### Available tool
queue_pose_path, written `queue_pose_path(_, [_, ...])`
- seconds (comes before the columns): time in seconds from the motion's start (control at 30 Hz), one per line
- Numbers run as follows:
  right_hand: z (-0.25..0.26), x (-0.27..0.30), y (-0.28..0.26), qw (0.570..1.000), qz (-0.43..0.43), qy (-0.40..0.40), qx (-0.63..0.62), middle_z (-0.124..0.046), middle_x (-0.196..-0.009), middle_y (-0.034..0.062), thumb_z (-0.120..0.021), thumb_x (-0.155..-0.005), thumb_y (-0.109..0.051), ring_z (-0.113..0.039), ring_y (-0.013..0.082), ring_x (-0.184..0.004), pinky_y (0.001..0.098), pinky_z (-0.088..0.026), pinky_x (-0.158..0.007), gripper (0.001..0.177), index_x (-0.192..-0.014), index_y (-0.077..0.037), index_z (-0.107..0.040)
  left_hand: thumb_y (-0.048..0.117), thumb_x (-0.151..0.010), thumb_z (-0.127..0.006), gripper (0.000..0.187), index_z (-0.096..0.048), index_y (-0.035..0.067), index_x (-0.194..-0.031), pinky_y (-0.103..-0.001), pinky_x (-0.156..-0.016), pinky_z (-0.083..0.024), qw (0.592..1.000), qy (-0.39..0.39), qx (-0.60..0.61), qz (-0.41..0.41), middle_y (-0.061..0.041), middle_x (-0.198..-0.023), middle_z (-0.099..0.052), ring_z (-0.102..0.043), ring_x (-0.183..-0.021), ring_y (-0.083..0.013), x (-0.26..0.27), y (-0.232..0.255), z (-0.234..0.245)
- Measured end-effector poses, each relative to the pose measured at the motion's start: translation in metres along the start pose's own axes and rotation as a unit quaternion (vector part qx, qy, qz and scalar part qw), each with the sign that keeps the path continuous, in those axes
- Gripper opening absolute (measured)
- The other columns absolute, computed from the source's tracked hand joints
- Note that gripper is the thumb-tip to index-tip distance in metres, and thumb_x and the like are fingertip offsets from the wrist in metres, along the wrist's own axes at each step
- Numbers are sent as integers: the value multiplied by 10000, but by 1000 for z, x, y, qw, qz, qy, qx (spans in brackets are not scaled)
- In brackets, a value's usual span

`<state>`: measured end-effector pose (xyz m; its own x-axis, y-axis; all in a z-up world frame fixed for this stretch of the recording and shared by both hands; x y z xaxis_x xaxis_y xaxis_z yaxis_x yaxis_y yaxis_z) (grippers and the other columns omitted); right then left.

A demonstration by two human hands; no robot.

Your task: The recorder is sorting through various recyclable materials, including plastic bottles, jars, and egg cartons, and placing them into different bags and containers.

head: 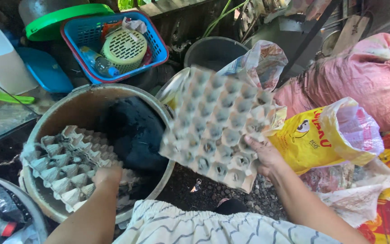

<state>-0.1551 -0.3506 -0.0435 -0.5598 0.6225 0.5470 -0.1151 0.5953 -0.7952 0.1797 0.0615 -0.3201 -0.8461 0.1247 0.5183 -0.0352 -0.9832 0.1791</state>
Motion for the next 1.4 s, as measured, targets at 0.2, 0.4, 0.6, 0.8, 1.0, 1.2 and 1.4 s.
queue_pose_path(0.2, [-6,-4,18,999,-43,26,-10,-735,-1088,87,-711,-882,-116,-719,308,-965,596,-604,-828,342,-1220,-96,-661,180,-930,-511,403,-778,121,-1227,-422,-997,-600,970,-65,-198,-127,-110,-1332,-732,-722,-1232,-286,-52,-28,-48])
queue_pose_path(0.4, [-43,10,6,999,-27,36,-7,-734,-1065,98,-662,-823,59,-734,317,-917,604,-620,-808,403,-1199,-86,-649,299,-849,-690,507,-644,27,-1275,-453,-989,-503,986,16,157,51,-230,-1296,-643,-624,-1201,-386,57,43,73])
queue_pose_path(0.6, [-52,10,-16,999,29,-32,16,-738,-1067,124,-651,-791,102,-746,308,-914,526,-644,-784,458,-1220,-59,-646,556,-868,-603,765,-539,71,-1455,-542,-1108,-399,885,-84,457,-36,-185,-1474,-588,-539,-1384,-337,76,120,132])
queue_pose_path(0.8, [-43,25,-53,997,61,-50,-5,-719,-987,123,-675,-835,65,-729,281,-842,491,-629,-748,369,-1176,-73,-639,783,-860,-440,944,-367,176,-1580,-572,-1129,-283,802,-276,519,-104,-150,-1539,-499,-427,-1398,-319,131,215,229])
queue_pose_path(1.0, [-20,42,-87,979,168,-105,-54,-698,-985,51,-690,-814,89,-713,228,-869,442,-634,-769,399,-1167,-86,-627,602,-847,-685,914,-458,11,-1506,-435,-1057,-484,699,-370,475,-386,-158,-1394,-586,-577,-1241,-292,200,286,279])
queue_pose_path(1.2, [6,72,-109,974,201,-91,-50,-716,-1125,44,-678,-786,75,-711,206,-1004,413,-617,-872,504,-1258,-98,-632,373,-695,-870,1000,-390,23,-1499,-358,-1007,-503,778,-230,403,-424,-108,-1324,-658,-643,-1180,-196,244,312,277])
queue_pose_path(1.4, [49,83,-114,983,175,-39,-27,-723,-1110,43,-666,-736,60,-719,210,-964,434,-623,-814,575,-1280,-118,-616,346,-703,-879,954,-473,0,-1495,-340,-846,-558,816,-180,381,-396,-124,-1218,-712,-670,-1021,-204,263,321,241])
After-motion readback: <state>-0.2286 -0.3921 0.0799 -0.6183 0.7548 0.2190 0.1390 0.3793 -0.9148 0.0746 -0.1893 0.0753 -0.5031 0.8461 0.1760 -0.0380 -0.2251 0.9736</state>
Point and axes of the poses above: each hand's wrist, its own x-axis away from the middle knuckle, its own z-axis out of the back of the hand, y = z × x, the point moved 5 cm from there along -x, towards the middle knuckle
